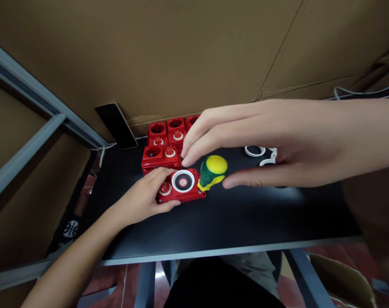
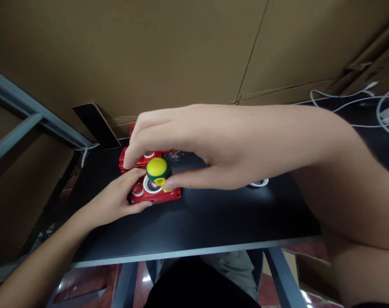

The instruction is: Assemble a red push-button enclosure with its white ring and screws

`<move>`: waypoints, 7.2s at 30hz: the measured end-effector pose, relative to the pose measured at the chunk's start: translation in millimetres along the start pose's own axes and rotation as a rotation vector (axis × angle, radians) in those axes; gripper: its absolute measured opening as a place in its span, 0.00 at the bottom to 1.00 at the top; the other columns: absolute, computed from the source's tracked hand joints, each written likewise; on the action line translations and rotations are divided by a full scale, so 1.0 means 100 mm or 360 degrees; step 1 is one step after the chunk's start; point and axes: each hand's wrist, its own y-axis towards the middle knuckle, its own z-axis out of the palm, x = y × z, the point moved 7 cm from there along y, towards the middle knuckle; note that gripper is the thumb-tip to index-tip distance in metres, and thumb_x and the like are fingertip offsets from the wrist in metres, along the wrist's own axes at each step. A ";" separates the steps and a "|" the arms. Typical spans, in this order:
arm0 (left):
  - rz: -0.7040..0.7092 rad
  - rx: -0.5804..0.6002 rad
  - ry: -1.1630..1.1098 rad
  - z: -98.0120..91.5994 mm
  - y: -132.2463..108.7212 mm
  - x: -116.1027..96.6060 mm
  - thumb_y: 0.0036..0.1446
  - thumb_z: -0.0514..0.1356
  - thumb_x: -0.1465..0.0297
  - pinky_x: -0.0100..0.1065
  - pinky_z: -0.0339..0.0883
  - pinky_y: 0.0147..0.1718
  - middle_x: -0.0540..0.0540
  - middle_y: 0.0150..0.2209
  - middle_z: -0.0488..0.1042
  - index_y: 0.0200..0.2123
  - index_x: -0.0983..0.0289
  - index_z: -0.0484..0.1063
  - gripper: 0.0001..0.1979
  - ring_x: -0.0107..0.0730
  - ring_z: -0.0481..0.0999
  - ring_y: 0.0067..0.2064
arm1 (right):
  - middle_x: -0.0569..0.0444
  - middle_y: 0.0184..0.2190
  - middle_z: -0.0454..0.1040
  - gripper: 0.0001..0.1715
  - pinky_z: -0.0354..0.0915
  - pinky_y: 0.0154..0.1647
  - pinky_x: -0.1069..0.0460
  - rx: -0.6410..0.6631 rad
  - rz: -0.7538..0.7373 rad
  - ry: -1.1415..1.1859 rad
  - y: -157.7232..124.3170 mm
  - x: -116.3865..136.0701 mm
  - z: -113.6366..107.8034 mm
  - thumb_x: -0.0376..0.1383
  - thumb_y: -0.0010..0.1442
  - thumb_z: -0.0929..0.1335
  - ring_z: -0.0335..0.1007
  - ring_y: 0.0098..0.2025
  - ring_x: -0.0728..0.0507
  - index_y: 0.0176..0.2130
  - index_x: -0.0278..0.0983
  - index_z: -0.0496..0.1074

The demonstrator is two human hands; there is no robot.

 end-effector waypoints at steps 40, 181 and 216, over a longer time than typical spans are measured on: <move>-0.0058 0.0046 -0.0054 0.02 0.00 0.02 0.73 0.70 0.58 0.55 0.80 0.68 0.65 0.67 0.79 0.68 0.61 0.70 0.27 0.54 0.83 0.65 | 0.53 0.43 0.75 0.23 0.67 0.46 0.45 -0.0257 -0.0219 -0.1140 0.09 0.16 0.17 0.36 0.85 0.58 0.70 0.45 0.43 0.58 0.38 0.80; -0.0188 0.0035 -0.0210 0.13 -0.07 0.12 0.67 0.75 0.57 0.59 0.73 0.74 0.67 0.71 0.76 0.79 0.58 0.56 0.47 0.59 0.80 0.71 | 0.42 0.39 0.85 0.12 0.67 0.41 0.44 0.0025 0.1812 -0.0894 -1.53 -2.19 0.13 0.34 0.62 0.73 0.79 0.40 0.34 0.46 0.38 0.82; -0.0076 -0.0057 -0.0065 0.03 -0.04 0.01 0.68 0.76 0.55 0.58 0.76 0.71 0.63 0.69 0.78 0.72 0.56 0.67 0.37 0.56 0.81 0.69 | 0.49 0.51 0.82 0.24 0.75 0.46 0.49 -0.0394 0.0278 -0.0088 -0.45 -0.90 0.95 0.28 0.63 0.70 0.82 0.47 0.41 0.56 0.43 0.77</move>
